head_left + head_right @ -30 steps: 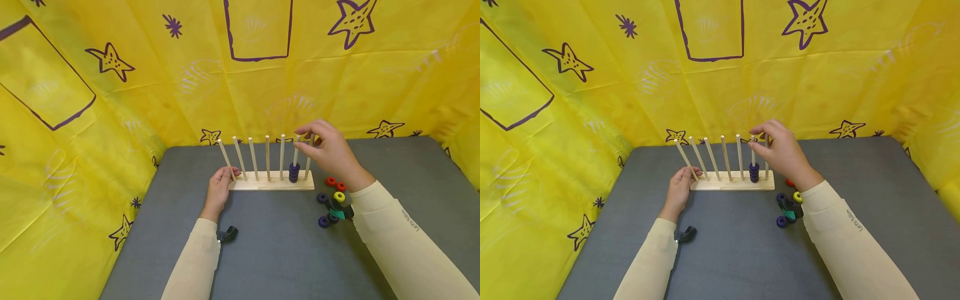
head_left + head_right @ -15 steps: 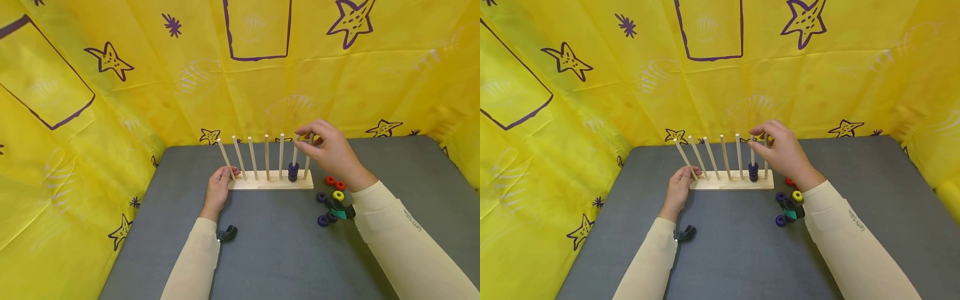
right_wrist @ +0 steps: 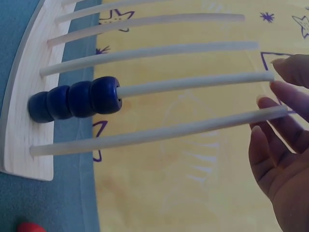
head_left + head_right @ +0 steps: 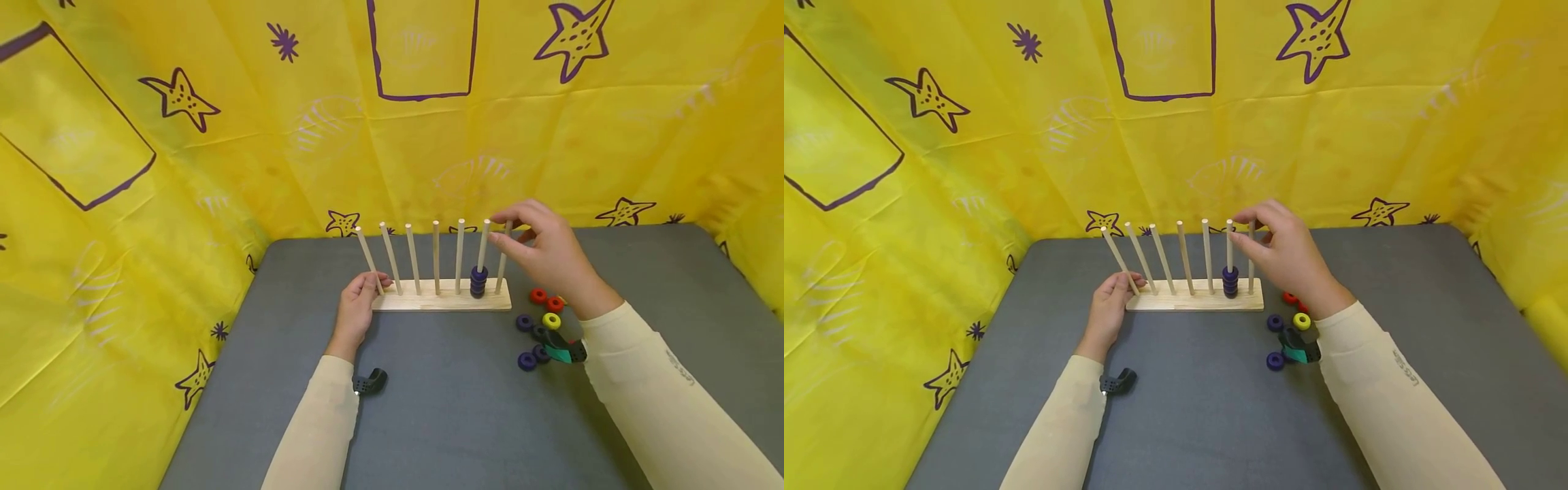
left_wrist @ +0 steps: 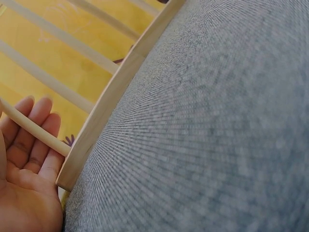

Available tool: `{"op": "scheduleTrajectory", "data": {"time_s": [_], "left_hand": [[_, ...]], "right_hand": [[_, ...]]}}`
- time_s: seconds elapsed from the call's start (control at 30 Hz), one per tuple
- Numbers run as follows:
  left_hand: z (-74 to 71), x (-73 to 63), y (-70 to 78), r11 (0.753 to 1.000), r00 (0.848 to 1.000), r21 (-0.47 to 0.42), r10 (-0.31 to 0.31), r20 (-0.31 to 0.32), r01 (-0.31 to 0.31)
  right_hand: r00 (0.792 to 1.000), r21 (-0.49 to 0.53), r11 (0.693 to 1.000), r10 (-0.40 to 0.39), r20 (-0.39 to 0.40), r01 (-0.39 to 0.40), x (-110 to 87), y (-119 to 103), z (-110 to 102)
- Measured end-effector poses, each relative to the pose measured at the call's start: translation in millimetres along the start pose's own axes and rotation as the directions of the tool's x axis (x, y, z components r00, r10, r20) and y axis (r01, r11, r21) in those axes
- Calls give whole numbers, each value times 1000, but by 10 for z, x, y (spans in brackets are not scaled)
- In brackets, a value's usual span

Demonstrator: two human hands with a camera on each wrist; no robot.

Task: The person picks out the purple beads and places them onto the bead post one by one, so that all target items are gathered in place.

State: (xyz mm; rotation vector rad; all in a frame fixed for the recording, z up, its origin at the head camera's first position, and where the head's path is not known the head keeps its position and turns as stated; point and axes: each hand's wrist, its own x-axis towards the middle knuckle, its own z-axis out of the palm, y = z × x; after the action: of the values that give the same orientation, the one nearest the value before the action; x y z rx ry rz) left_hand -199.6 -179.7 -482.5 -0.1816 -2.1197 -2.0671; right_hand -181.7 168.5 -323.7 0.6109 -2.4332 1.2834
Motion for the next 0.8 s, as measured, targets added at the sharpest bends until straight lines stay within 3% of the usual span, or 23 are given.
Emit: {"op": "scheduleTrajectory", "data": {"time_s": [0.2,0.37,0.63,0.8], "left_hand": [[-13,0,-7,1000,1000,12,-3,7,3],[-13,-1,-12,1000,1000,10,-4,6,4],[-1,-11,-5,1000,1000,17,-4,1,4],[3,-1,-7,1000,1000,15,-8,0,8]], "right_hand": [[999,20,1000,19,-28,-19,-39,37,-37],[998,99,994,54,-38,-50,-88,96,-70],[994,283,955,104,-40,-89,-183,179,-115],[993,313,945,111,-31,-96,-246,230,-131]]}}
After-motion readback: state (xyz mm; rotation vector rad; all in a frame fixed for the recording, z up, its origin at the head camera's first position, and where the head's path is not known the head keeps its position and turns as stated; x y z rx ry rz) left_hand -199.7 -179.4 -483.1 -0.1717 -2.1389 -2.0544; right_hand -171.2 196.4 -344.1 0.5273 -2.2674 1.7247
